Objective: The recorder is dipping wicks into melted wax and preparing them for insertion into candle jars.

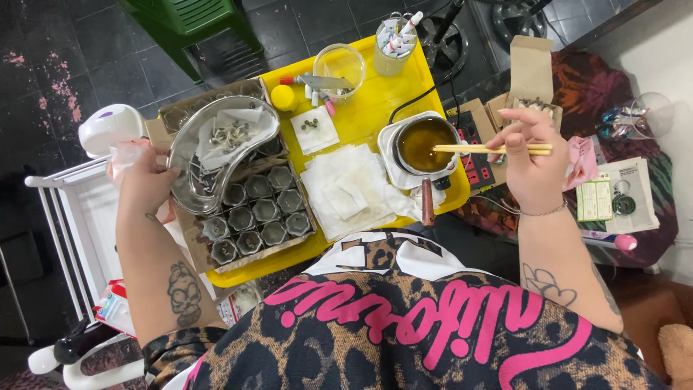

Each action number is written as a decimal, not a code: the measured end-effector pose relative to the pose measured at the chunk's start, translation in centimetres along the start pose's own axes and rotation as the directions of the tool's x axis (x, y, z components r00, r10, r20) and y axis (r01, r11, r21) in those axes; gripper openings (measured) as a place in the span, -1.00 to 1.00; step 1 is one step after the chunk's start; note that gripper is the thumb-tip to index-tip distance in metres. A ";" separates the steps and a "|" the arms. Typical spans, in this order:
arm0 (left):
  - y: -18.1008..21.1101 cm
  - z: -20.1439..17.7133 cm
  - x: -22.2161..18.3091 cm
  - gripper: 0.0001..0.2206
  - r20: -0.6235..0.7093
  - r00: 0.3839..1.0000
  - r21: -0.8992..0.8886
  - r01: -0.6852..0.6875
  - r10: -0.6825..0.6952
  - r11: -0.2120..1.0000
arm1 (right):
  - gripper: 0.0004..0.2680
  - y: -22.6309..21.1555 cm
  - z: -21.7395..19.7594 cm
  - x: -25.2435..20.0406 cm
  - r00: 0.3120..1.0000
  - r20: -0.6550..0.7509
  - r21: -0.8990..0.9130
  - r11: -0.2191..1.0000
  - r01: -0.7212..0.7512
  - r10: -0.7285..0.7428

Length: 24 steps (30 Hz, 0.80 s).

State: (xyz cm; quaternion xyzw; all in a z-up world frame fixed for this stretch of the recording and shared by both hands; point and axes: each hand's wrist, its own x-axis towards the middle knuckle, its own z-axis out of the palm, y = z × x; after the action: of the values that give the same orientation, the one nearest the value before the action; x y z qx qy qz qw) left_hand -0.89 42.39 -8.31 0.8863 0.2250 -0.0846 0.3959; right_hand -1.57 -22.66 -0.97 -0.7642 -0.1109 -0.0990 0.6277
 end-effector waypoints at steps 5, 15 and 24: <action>1.0 -0.3 0.8 -0.66 -0.022 0.993 -0.105 0.114 -0.117 0.988 | -0.60 0.2 -0.1 0.0 1.000 -0.016 -0.017 1.000 0.010 -0.010; -3.1 1.7 2.5 -0.67 -0.240 0.966 0.168 -0.057 0.097 0.984 | -0.69 -2.1 -0.8 0.7 0.977 -0.213 -0.043 0.999 -0.029 0.019; -4.0 3.0 3.0 -0.73 -0.373 0.924 0.154 -0.024 0.080 0.988 | -0.71 -3.2 -0.4 0.2 0.937 -0.301 -0.019 0.981 -0.193 0.179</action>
State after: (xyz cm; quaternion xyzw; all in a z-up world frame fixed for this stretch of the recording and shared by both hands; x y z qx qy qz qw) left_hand -0.05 43.50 -13.95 0.9182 0.2666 0.0820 0.2812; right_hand -2.33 -22.41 2.14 -0.7626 0.0601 -0.1558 0.6250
